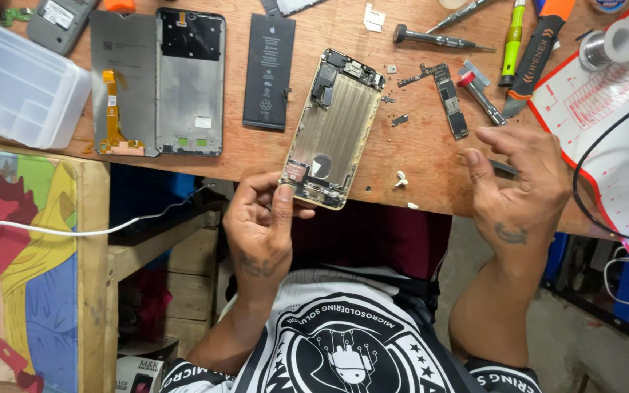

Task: The person removes the battery from a disassembled smartphone using a plastic pry tool, then uses a screwdriver to remove screws and a small metal bracket from the phone's interior. The battery and bracket are placed on the workbench.

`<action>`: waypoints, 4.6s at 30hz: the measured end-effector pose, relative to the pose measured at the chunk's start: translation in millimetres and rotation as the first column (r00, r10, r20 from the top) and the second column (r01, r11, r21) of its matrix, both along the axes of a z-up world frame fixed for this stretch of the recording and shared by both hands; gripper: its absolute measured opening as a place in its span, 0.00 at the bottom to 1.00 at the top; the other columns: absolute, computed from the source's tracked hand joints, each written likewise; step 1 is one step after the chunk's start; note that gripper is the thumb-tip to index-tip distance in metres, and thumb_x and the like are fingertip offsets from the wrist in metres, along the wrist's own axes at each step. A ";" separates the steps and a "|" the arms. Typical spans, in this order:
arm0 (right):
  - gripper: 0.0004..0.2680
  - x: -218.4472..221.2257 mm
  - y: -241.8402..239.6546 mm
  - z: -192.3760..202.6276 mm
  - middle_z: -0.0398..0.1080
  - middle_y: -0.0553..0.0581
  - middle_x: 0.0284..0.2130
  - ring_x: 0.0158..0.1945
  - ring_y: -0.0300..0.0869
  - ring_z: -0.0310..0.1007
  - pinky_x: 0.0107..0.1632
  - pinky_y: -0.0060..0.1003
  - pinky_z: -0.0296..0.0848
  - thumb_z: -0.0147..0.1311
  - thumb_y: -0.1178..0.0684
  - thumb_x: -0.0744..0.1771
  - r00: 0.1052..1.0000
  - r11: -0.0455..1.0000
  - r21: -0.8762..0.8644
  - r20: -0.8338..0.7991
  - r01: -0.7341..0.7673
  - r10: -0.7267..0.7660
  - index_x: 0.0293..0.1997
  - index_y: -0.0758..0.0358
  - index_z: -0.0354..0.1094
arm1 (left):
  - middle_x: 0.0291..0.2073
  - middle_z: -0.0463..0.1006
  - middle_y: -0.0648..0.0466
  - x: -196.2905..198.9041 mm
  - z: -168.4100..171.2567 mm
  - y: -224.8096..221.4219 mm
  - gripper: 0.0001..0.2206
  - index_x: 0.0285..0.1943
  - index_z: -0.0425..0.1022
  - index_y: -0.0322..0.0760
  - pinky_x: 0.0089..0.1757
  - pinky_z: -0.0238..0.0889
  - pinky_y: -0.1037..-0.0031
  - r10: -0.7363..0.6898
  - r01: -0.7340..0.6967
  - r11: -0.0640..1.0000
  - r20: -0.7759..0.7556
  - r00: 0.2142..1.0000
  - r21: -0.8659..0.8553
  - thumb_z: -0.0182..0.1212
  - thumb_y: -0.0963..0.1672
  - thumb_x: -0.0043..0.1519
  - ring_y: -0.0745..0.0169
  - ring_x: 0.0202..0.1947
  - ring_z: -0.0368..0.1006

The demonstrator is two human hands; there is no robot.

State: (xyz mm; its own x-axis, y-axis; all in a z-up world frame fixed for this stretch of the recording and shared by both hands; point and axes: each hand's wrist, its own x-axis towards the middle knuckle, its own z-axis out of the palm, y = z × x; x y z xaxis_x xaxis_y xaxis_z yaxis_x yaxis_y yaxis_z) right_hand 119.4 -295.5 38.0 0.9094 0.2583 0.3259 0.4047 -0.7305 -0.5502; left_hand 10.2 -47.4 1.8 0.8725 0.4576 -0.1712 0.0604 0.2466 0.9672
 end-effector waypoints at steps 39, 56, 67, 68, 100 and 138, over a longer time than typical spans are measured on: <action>0.07 7.3 25.4 -14.6 0.73 0.57 0.43 0.49 0.48 0.70 0.51 0.40 0.69 0.68 0.58 0.67 0.966 0.971 -0.032 -0.114 -0.236 0.231 0.49 0.61 0.77 | 0.45 0.74 0.53 75.3 -9.1 -2.8 0.07 0.53 0.74 0.33 0.40 0.72 0.78 -0.129 -0.038 0.766 0.211 0.969 0.641 0.60 0.36 0.69 0.65 0.42 0.74; 0.17 -15.1 53.6 -8.9 0.73 0.52 0.39 0.42 0.46 0.69 0.49 0.43 0.58 0.71 0.46 0.61 0.883 0.878 -0.106 -0.104 -0.467 0.458 0.49 0.58 0.73 | 0.51 0.72 0.49 73.3 -16.9 -2.6 0.11 0.61 0.68 0.33 0.50 0.72 0.71 -0.151 0.006 0.755 0.166 0.974 0.655 0.59 0.37 0.71 0.60 0.49 0.74; 0.13 6.5 15.7 -1.3 0.75 0.57 0.44 0.46 0.49 0.72 0.56 0.43 0.65 0.72 0.52 0.64 0.967 0.943 -0.220 -0.024 -0.251 0.252 0.50 0.62 0.75 | 0.48 0.71 0.45 98.4 -15.5 -6.1 0.13 0.57 0.70 0.31 0.49 0.71 0.65 -0.160 0.086 0.676 0.032 0.987 0.731 0.63 0.40 0.65 0.53 0.47 0.75; 0.12 12.5 8.6 -2.1 0.75 0.59 0.43 0.46 0.49 0.72 0.55 0.44 0.66 0.72 0.54 0.64 0.980 0.947 -0.255 -0.008 -0.196 0.201 0.48 0.64 0.75 | 0.48 0.71 0.45 99.5 -15.5 -6.5 0.13 0.57 0.70 0.30 0.49 0.72 0.66 -0.149 0.076 0.677 0.036 0.988 0.732 0.62 0.40 0.65 0.53 0.48 0.75; 0.06 53.7 -36.2 -45.1 0.67 0.60 0.43 0.42 0.44 0.67 0.49 0.36 0.70 0.59 0.59 0.73 0.989 0.996 -0.026 0.120 -0.081 0.083 0.47 0.71 0.66 | 0.63 0.59 0.37 84.8 3.8 -18.6 0.44 0.77 0.46 0.27 0.63 0.45 0.49 -0.353 0.251 0.413 -0.100 0.930 0.876 0.67 0.44 0.52 0.41 0.63 0.57; 0.08 54.4 -33.0 -48.0 0.70 0.57 0.45 0.44 0.36 0.68 0.51 0.28 0.70 0.59 0.58 0.76 0.996 0.911 0.408 -0.027 -0.063 0.080 0.51 0.71 0.61 | 0.69 0.63 0.38 95.4 2.5 -12.4 0.41 0.78 0.47 0.29 0.64 0.46 0.51 -0.683 0.344 0.341 -0.021 0.730 0.875 0.53 0.37 0.48 0.41 0.71 0.58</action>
